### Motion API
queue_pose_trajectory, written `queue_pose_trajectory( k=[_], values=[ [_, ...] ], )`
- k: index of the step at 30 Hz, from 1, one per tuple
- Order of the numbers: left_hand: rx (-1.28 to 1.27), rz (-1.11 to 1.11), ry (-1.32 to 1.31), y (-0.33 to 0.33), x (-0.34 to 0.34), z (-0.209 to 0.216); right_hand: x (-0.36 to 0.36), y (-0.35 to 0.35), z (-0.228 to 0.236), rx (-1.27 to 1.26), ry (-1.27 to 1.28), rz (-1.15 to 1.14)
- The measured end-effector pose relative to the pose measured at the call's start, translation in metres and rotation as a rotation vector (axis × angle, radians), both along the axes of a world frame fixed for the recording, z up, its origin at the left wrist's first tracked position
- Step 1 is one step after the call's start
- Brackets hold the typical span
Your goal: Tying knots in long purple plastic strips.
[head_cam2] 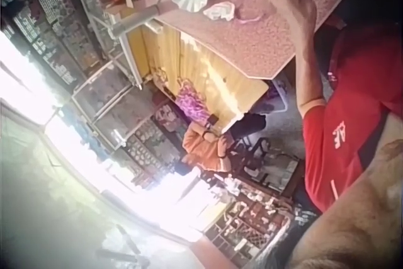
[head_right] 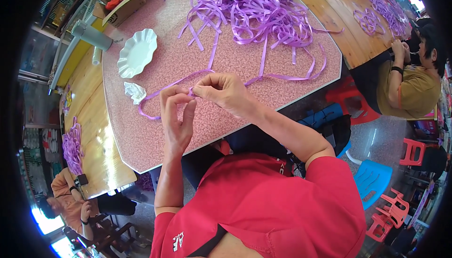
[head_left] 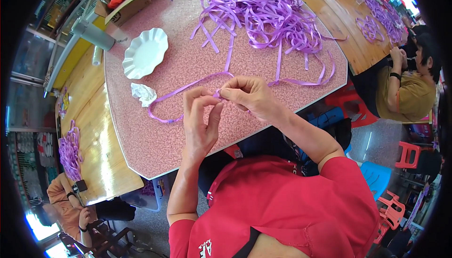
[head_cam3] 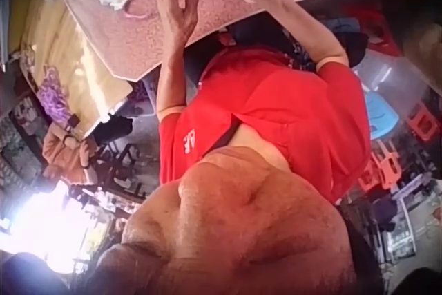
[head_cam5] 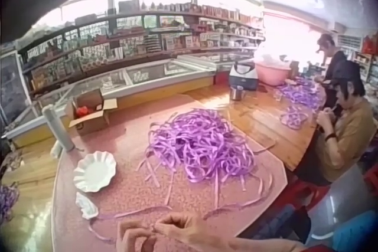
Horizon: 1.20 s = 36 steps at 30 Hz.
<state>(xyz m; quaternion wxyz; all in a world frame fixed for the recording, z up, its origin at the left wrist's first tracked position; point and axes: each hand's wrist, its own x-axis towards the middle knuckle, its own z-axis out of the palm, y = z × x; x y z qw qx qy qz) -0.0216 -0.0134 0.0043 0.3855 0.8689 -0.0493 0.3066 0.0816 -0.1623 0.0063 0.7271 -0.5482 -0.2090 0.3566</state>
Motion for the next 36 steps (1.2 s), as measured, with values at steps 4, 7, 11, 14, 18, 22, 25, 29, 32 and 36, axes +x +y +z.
queue_pose_trajectory(
  k=[4, 7, 11, 14, 18, 22, 25, 29, 32, 36],
  values=[
    [-0.682, -0.103, 0.082, -0.005, -0.002, -0.010, -0.008, 0.010, -0.010, 0.192, -0.176, -0.110],
    [-1.095, -0.171, 0.184, -0.004, -0.001, -0.005, -0.001, 0.006, -0.006, 0.095, -0.845, -0.199],
    [-1.408, -0.326, 0.249, 0.001, 0.004, -0.004, 0.006, 0.008, -0.005, 0.184, -1.289, -0.295],
    [-1.345, -0.307, 0.293, 0.002, 0.003, -0.004, 0.009, 0.006, -0.004, 0.122, -1.423, -0.261],
    [-1.249, -0.195, 0.235, -0.004, -0.002, -0.005, 0.011, 0.006, -0.005, 0.102, -1.417, -0.289],
    [-1.149, -0.144, 0.191, -0.014, -0.003, 0.002, 0.013, 0.006, -0.004, 0.102, -1.390, -0.279],
    [-1.073, -0.116, 0.119, -0.008, -0.001, -0.014, 0.013, 0.007, -0.004, 0.114, -1.297, -0.235],
    [-1.027, -0.078, 0.112, -0.012, 0.000, -0.018, 0.007, 0.009, -0.002, 0.113, -1.160, -0.221],
    [-0.975, -0.079, 0.168, -0.013, 0.001, -0.020, 0.002, 0.008, 0.000, 0.016, -1.036, -0.277],
    [-0.981, -0.156, 0.232, -0.008, 0.002, -0.021, 0.000, 0.007, 0.000, -0.029, -0.881, -0.227]
  ],
)
